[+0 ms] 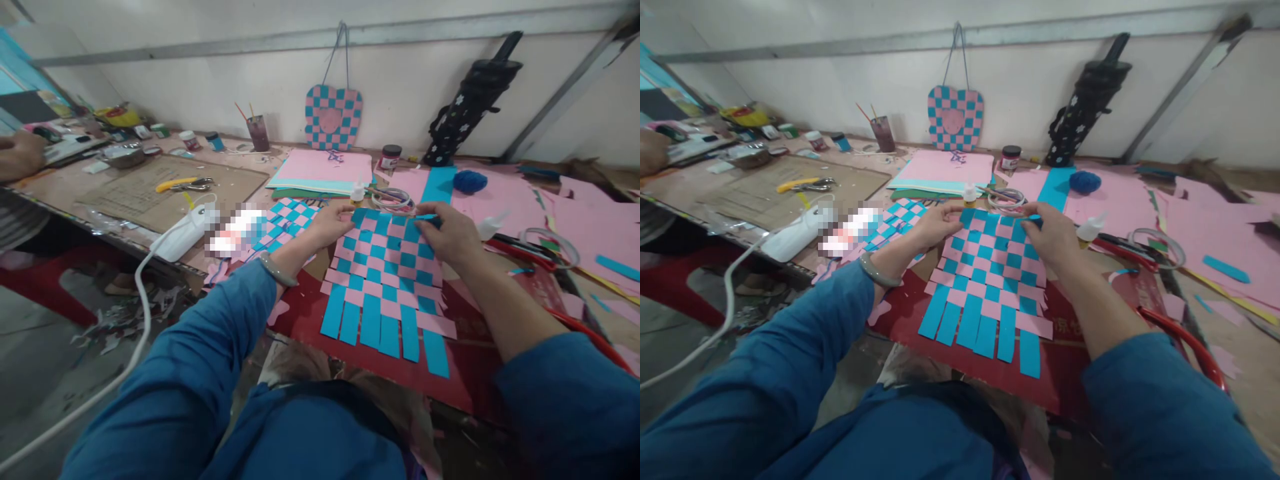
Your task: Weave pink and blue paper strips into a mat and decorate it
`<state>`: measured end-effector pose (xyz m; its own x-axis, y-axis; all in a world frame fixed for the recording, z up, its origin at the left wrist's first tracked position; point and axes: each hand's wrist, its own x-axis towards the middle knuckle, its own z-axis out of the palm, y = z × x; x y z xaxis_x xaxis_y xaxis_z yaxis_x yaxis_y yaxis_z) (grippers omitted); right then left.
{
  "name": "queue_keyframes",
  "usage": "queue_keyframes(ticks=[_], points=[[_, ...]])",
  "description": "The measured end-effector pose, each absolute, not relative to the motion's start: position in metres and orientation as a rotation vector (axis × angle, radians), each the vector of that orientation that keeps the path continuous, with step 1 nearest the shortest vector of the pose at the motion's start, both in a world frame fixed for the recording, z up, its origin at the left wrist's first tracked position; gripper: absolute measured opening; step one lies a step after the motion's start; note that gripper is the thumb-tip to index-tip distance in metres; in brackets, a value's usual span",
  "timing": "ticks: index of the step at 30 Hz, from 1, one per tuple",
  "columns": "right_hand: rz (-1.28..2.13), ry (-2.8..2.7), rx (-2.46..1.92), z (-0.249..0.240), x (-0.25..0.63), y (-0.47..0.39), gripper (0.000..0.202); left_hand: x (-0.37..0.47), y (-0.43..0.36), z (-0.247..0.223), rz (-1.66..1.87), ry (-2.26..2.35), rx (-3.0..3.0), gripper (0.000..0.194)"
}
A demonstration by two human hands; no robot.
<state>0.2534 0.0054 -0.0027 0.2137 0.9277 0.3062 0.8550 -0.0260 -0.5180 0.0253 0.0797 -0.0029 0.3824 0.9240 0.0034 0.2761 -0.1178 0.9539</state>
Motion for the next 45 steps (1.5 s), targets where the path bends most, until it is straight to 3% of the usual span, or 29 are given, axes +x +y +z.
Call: queue_keyframes(ticks=[7,13,19,35,45], points=[[0.073,-1.674,-1.854,-0.004,0.251,0.000,0.044,0.023,0.085,-0.005,0.815,1.128,1.780,0.029],[0.109,-1.994,-1.836,-0.001,0.247,-0.006,0.027,0.021,0.084,-0.009,0.787,1.196,1.780,0.031],[0.064,-2.231,-1.931,-0.011,0.247,0.000,0.025,0.019,0.084,-0.011,0.762,1.231,1.796,0.034],[0.006,-2.436,-1.912,-0.017,0.239,0.014,0.028,0.021,0.088,-0.016,0.693,1.235,1.825,0.039],[0.196,-2.345,-1.792,-0.013,0.240,0.011,0.031,0.021,0.086,-0.013,0.677,1.253,1.834,0.039]])
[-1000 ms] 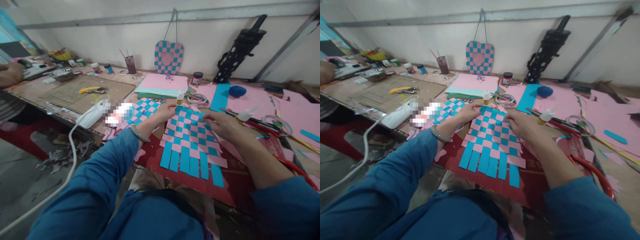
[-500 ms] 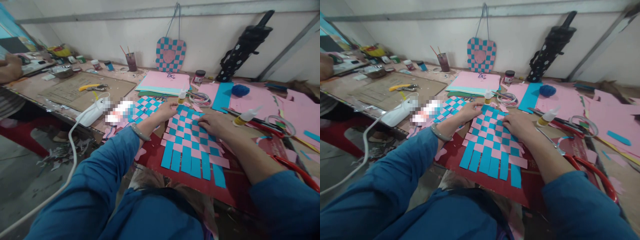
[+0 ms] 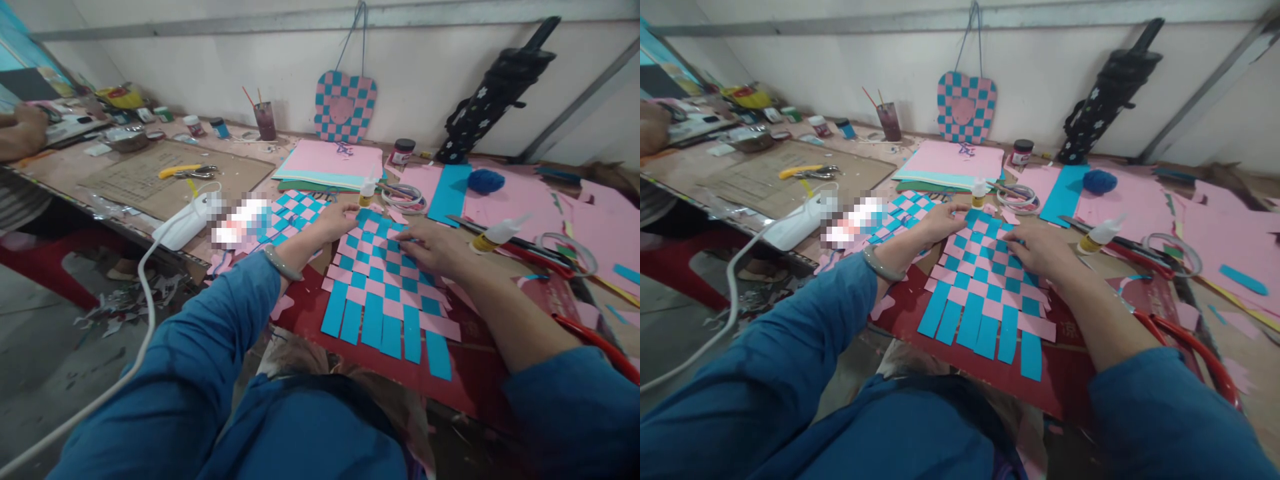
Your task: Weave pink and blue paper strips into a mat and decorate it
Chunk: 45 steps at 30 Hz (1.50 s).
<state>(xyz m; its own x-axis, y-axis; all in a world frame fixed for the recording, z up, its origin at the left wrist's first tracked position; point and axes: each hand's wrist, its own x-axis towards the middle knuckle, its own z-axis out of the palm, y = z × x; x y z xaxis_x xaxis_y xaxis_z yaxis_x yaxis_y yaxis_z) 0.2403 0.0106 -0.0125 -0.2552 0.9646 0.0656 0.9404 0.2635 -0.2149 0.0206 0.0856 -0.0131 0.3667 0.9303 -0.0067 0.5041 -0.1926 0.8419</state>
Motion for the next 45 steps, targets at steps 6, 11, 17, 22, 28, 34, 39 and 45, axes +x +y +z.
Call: queue_keyframes(ticks=[6,11,17,22,28,34,39,45], points=[[0.171,-2.332,-1.652,-0.015,0.231,0.010,0.029,0.021,0.086,-0.012,0.706,1.239,1.797,0.040],[0.186,-2.377,-1.565,-0.018,0.228,0.008,0.030,0.021,0.084,-0.008,0.641,1.249,1.820,0.041],[0.081,-2.340,-1.605,-0.023,0.227,0.008,0.032,0.020,0.082,-0.006,0.628,1.257,1.852,0.045],[0.166,-2.273,-1.573,-0.015,0.228,0.005,0.029,0.021,0.083,-0.010,0.655,1.263,1.843,0.045],[0.491,-2.412,-1.423,-0.002,0.217,-0.012,0.027,0.021,0.083,-0.011,0.738,1.204,1.856,0.038],[0.472,-2.448,-1.429,0.000,0.213,-0.015,0.027,0.021,0.084,-0.011,0.779,1.197,1.843,0.032],[0.410,-2.478,-1.440,0.002,0.208,-0.021,0.027,0.021,0.085,-0.013,0.739,1.230,1.856,0.036],[0.522,-2.576,-1.348,0.004,0.191,-0.030,0.029,0.021,0.086,-0.014,0.702,1.230,1.881,0.037]])
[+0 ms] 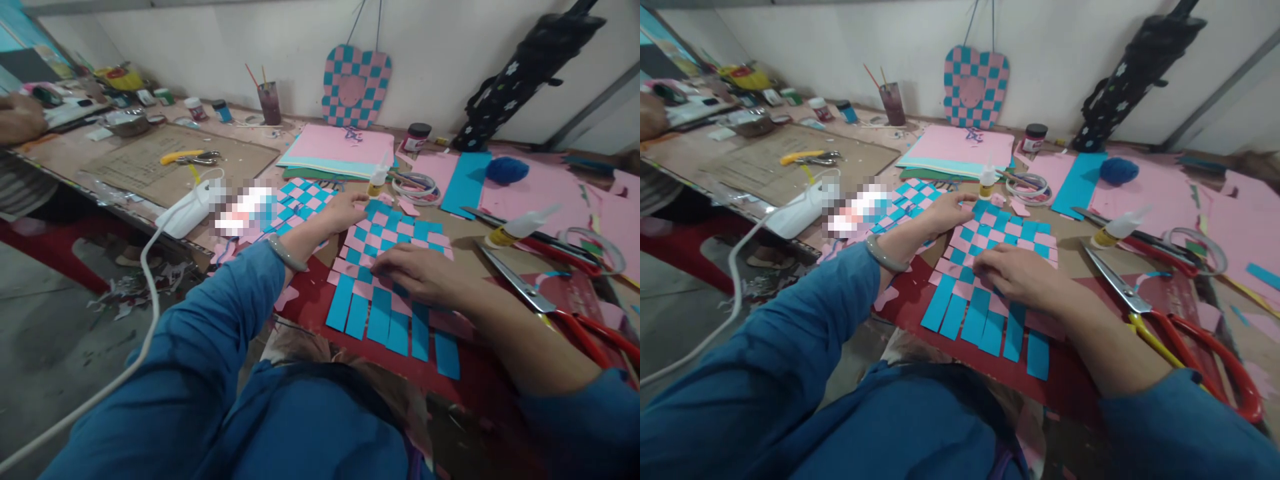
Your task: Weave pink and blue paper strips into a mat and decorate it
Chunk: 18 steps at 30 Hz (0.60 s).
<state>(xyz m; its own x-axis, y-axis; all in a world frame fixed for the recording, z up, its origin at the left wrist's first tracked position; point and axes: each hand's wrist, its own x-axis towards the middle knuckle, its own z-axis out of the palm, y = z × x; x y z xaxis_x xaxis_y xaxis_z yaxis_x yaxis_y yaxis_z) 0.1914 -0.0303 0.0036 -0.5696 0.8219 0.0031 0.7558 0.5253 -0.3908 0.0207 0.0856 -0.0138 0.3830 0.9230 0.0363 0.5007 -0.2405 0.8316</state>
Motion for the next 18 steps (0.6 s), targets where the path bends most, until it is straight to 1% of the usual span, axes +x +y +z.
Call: queue_keyframes(ticks=[3,6,12,18], points=[[0.535,-2.592,-1.405,0.0015,0.1872,-0.0310,0.028,0.0205,0.0854,-0.0118,0.661,1.250,1.888,0.037],[0.552,-2.550,-1.363,0.0001,0.1861,-0.0306,0.029,0.0202,0.0845,-0.0099,0.637,1.252,1.895,0.039],[0.631,-2.511,-1.411,0.0000,0.1832,-0.0300,0.029,0.0199,0.0826,-0.0087,0.710,1.213,1.864,0.036],[0.569,-2.457,-1.490,0.0049,0.1834,-0.0310,0.029,0.0206,0.0830,-0.0101,0.769,1.201,1.818,0.036]])
